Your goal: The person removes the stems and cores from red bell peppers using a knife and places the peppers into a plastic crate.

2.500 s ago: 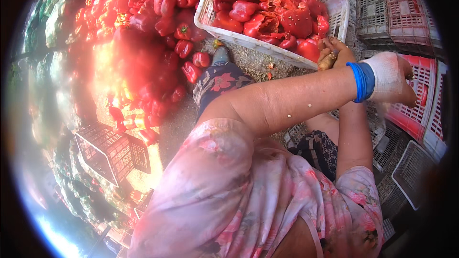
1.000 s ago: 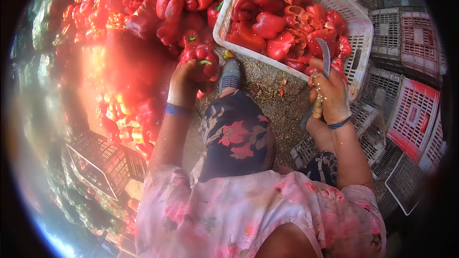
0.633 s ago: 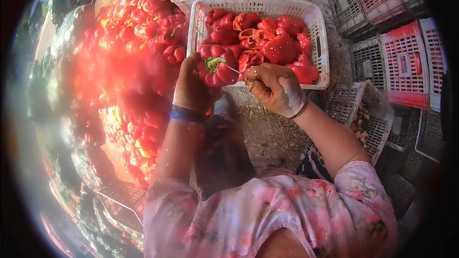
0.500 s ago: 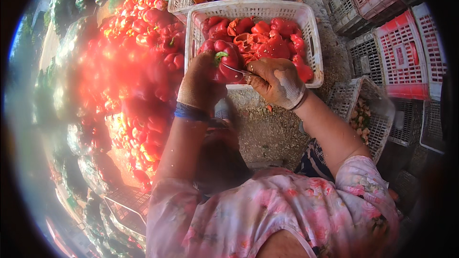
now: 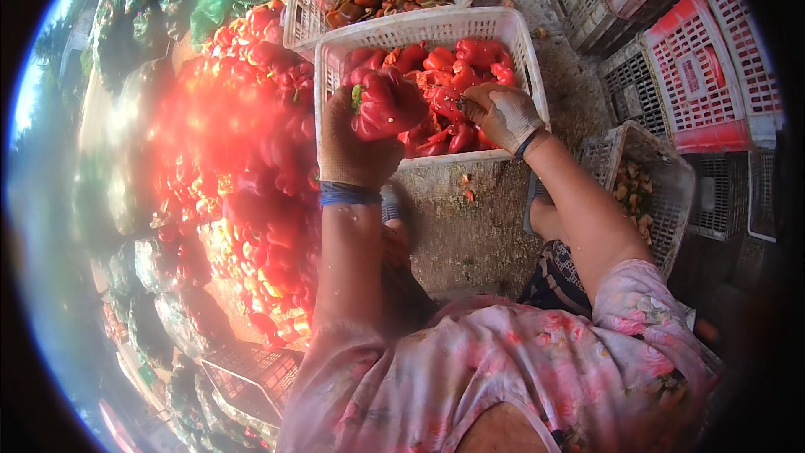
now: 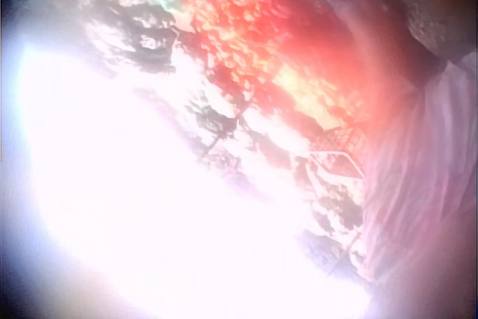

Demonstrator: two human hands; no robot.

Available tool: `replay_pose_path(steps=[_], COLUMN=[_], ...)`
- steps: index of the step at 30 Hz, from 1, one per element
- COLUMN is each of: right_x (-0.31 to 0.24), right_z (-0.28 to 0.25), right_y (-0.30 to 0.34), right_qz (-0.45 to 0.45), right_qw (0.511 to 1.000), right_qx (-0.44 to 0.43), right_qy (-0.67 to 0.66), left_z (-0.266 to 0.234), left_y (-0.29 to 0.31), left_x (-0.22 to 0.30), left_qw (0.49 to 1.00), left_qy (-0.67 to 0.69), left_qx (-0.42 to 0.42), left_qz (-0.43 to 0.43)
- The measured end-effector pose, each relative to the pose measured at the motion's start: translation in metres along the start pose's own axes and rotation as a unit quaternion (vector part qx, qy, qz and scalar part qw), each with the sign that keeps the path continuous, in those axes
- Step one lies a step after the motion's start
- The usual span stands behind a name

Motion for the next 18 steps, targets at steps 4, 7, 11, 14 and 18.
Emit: replay_pose_path(steps=[4,7,11,14,18], right_x=[-0.013,-0.047,-0.033,-0.057,-0.059], right_z=[-0.014,-0.019,-0.016,-0.025,-0.031], right_y=[-0.009,-0.016,-0.016,-0.02,-0.02], right_qz=[-0.011,-0.051,-0.089,-0.302,0.041], right_qw=[0.996,0.991,0.989,0.942,0.94], right_qx=[0.005,0.031,-0.05,0.012,-0.198], right_qy=[-0.083,-0.116,-0.104,0.146,-0.274], left_z=[-0.006,-0.002,-0.011,-0.031,-0.01], left_y=[-0.009,-0.011,-0.013,-0.008,0.005], left_x=[0.002,-0.021,-0.048,-0.058,-0.061], left_qw=[0.951,0.886,0.924,0.988,0.98], left_qy=[-0.297,-0.45,-0.372,-0.044,0.013], left_qx=[-0.033,-0.048,-0.065,0.004,0.051], left_qz=[0.077,0.101,0.059,-0.146,-0.193])
Point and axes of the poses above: each hand's wrist, its own y-axis away from the middle knuckle, its own z-axis out of the palm, x = y × z, the point moved 2 cm from there along -y, towards the middle knuckle, and after that the axes turned 4 degrees about -y, right-handed, at the moved point
